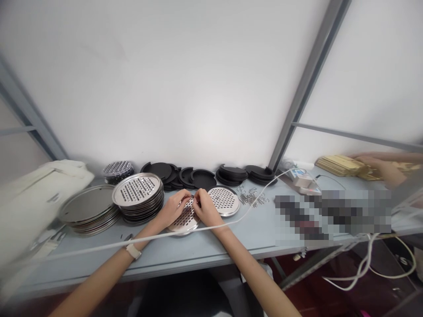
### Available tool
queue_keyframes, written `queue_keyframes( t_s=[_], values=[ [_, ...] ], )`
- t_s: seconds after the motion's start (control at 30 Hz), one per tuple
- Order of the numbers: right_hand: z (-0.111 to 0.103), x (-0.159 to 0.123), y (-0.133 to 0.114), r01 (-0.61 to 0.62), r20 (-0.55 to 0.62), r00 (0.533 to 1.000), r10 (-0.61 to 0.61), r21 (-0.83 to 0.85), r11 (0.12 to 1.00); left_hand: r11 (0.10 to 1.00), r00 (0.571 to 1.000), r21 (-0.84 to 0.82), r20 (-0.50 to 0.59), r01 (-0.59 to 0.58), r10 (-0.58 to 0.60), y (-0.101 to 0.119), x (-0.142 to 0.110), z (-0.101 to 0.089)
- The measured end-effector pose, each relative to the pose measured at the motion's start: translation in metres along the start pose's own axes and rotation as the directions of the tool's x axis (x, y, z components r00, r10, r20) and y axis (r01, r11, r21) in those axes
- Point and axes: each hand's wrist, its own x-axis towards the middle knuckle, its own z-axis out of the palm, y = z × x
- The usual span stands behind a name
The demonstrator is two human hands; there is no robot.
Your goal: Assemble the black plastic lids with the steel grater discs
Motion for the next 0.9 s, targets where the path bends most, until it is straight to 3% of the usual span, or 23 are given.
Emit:
queue_keyframes(
  t_s=[0.3, 0.67, 0.9],
  values=[
    [-0.0009, -0.0001, 0.0041, 0.045, 0.048, 0.998, -0.044, -0.021, 0.999, 1.0, 0.999, 0.0, 0.032, -0.031, 0.031, 0.0029, 0.0004, -0.0023],
    [0.0017, -0.0013, 0.0092, -0.087, -0.037, 0.996, 0.085, -0.042, 0.995, 0.998, 0.995, -0.001, 0.081, -0.062, 0.062, 0.0072, -0.0006, -0.0024],
    [-0.0024, -0.0007, 0.0025, 0.019, 0.058, 0.998, -0.017, -0.042, 0.999, 0.999, 0.999, 0.018, 0.024, -0.042, 0.042, 0.0043, -0.0004, -0.0028]
  ],
)
